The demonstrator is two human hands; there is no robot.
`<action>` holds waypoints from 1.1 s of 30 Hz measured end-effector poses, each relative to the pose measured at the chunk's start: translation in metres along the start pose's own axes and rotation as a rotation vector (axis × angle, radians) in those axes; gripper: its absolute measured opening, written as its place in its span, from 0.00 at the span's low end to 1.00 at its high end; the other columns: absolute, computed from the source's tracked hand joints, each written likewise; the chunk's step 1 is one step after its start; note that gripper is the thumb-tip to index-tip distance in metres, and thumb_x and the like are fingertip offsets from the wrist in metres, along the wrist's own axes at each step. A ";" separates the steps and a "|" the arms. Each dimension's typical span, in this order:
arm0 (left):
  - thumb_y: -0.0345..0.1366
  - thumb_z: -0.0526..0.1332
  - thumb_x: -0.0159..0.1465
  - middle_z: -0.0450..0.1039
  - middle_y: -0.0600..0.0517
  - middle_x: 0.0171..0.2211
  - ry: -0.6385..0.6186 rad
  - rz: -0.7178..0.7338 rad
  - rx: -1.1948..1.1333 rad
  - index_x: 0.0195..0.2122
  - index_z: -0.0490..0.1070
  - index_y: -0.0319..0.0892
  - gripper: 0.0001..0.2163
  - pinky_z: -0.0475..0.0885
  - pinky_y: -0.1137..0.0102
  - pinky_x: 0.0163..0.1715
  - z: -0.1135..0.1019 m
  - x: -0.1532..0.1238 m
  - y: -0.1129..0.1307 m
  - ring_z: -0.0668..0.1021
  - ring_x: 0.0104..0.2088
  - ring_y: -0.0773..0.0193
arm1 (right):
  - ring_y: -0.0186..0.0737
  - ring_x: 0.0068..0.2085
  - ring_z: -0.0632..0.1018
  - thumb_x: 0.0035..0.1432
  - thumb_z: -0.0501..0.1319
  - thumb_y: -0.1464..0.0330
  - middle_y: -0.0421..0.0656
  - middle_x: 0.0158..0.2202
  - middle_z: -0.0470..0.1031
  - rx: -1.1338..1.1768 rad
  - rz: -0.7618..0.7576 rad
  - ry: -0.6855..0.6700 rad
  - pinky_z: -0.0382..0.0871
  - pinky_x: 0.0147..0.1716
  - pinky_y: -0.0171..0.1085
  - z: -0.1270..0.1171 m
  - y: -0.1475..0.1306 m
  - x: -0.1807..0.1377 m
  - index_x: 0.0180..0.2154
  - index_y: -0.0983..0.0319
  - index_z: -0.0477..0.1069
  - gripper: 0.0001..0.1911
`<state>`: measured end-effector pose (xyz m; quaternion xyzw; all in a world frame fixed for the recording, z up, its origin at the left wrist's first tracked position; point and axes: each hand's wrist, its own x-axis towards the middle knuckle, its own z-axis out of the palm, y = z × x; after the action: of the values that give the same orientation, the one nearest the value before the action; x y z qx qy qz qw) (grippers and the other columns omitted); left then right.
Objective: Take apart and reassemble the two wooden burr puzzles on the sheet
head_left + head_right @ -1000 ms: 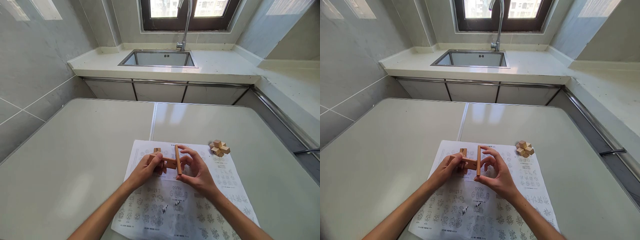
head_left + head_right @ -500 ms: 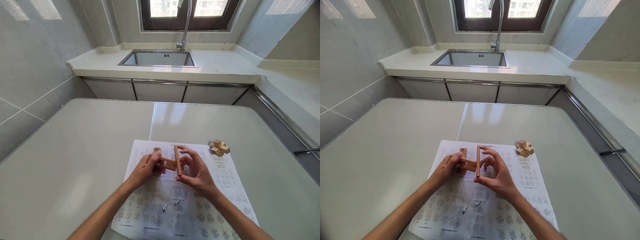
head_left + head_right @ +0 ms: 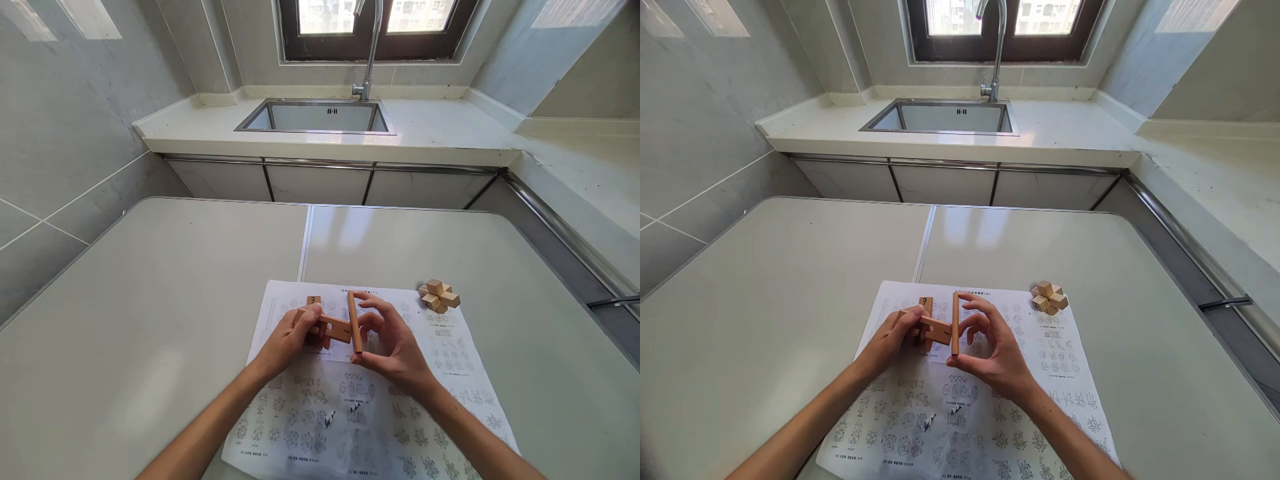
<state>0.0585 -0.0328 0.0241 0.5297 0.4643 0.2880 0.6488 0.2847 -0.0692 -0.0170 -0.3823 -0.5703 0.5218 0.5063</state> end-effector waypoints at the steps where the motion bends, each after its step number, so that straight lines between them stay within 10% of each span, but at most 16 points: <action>1: 0.58 0.53 0.72 0.76 0.50 0.26 0.001 -0.002 -0.003 0.28 0.68 0.41 0.26 0.70 0.70 0.32 0.000 0.000 0.000 0.76 0.28 0.62 | 0.41 0.40 0.79 0.55 0.78 0.64 0.49 0.71 0.63 0.001 0.001 0.000 0.74 0.38 0.44 0.000 0.000 0.000 0.59 0.47 0.67 0.34; 33: 0.56 0.51 0.73 0.73 0.52 0.23 -0.018 -0.017 0.024 0.27 0.66 0.42 0.25 0.66 0.69 0.31 -0.002 0.004 0.002 0.70 0.26 0.63 | 0.41 0.40 0.80 0.56 0.78 0.63 0.50 0.71 0.63 -0.037 0.012 -0.009 0.76 0.38 0.44 0.001 -0.002 0.002 0.59 0.48 0.67 0.33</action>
<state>0.0589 -0.0280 0.0244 0.5360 0.4666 0.2720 0.6488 0.2840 -0.0677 -0.0148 -0.3927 -0.5799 0.5156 0.4936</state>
